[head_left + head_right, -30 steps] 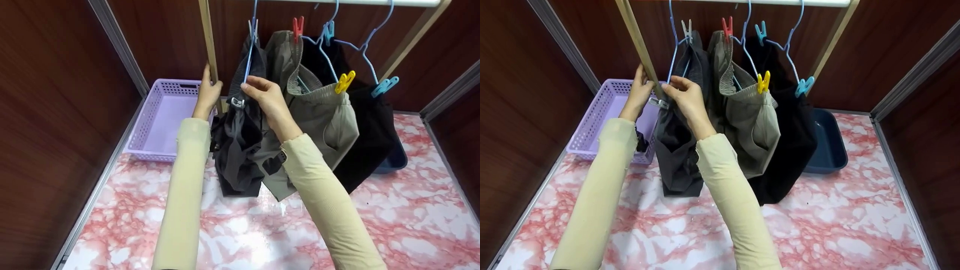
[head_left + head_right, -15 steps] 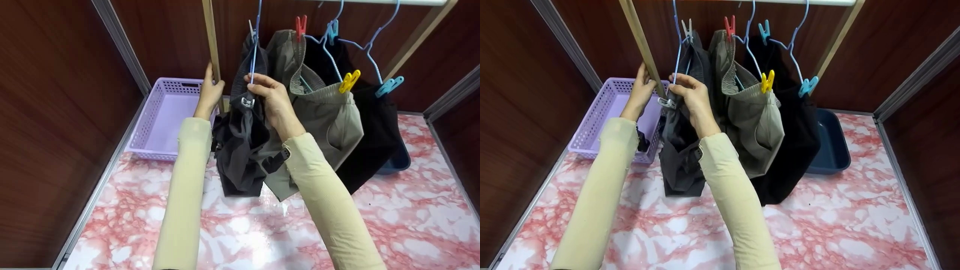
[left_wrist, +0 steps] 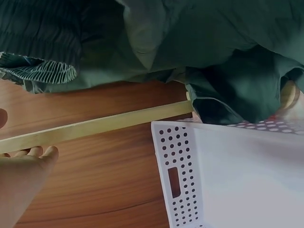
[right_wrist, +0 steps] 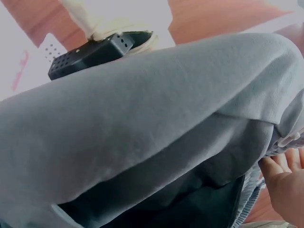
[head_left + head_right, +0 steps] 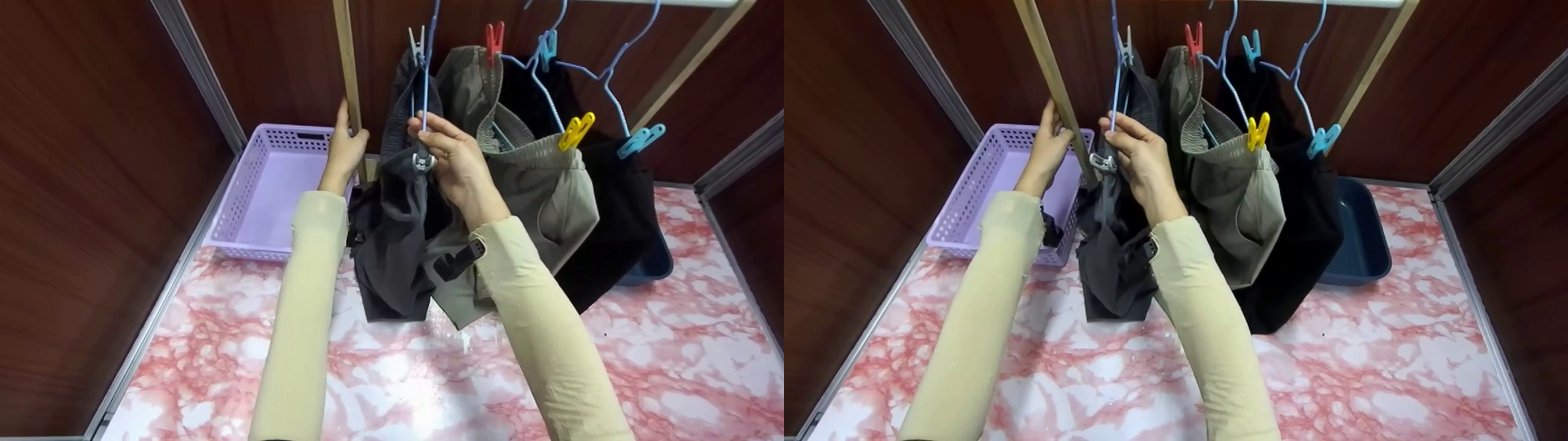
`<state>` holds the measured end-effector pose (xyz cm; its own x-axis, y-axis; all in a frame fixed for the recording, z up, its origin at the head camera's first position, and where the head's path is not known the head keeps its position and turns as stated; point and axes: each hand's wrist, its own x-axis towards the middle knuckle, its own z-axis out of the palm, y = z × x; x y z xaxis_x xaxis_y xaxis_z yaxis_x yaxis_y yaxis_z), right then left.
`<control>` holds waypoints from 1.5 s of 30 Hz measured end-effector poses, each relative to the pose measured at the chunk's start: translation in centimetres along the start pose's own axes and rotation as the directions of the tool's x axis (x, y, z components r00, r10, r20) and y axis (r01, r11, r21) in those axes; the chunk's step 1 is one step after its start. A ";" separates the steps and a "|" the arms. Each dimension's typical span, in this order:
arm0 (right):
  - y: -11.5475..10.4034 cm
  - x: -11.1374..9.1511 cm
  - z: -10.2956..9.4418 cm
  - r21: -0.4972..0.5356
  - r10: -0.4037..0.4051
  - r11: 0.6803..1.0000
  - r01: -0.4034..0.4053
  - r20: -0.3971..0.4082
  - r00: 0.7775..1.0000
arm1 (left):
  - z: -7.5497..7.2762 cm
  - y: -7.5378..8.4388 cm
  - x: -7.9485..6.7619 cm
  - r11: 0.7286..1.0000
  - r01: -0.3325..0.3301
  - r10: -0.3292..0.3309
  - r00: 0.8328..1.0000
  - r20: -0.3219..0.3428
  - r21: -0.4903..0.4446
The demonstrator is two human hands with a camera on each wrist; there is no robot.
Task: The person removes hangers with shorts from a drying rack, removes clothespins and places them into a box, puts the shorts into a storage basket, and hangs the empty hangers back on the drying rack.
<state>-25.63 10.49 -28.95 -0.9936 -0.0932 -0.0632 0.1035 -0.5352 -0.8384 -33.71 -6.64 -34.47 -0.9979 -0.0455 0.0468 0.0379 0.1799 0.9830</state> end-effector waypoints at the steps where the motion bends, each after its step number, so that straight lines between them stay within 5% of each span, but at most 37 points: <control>1: -0.1 0.0 -0.1 0.010 -0.004 1.000 0.004 0.003 1.000 | 0.1 0.0 0.0 1.000 0.002 -0.002 1.000 0.003 -0.005; 9: -0.8 -0.6 -0.1 0.033 -0.042 0.999 0.040 0.088 0.995 | 0.1 0.0 -0.1 1.000 -0.011 0.011 1.000 0.001 -0.016; 18: -0.9 -1.7 -1.8 -0.114 -0.048 0.991 0.066 0.160 0.986 | -0.2 -0.2 0.0 1.000 -0.019 0.020 1.000 0.003 -0.009; 30: 1.0 -3.7 -6.7 -0.257 -0.126 0.955 0.151 0.112 0.986 | 0.0 -0.6 0.1 1.000 0.006 -0.006 1.000 0.002 0.015; 45: 2.9 -4.6 -12.9 -0.142 -0.156 0.971 0.190 0.221 0.963 | 0.0 -0.6 0.1 0.999 -0.033 0.034 0.995 -0.092 0.022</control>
<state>-21.30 20.20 -38.12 -0.9629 -0.1919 0.1898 -0.0948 -0.4181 -0.9035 -33.85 -6.72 -35.05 -0.9868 -0.1298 0.0969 0.0692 0.2030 0.9767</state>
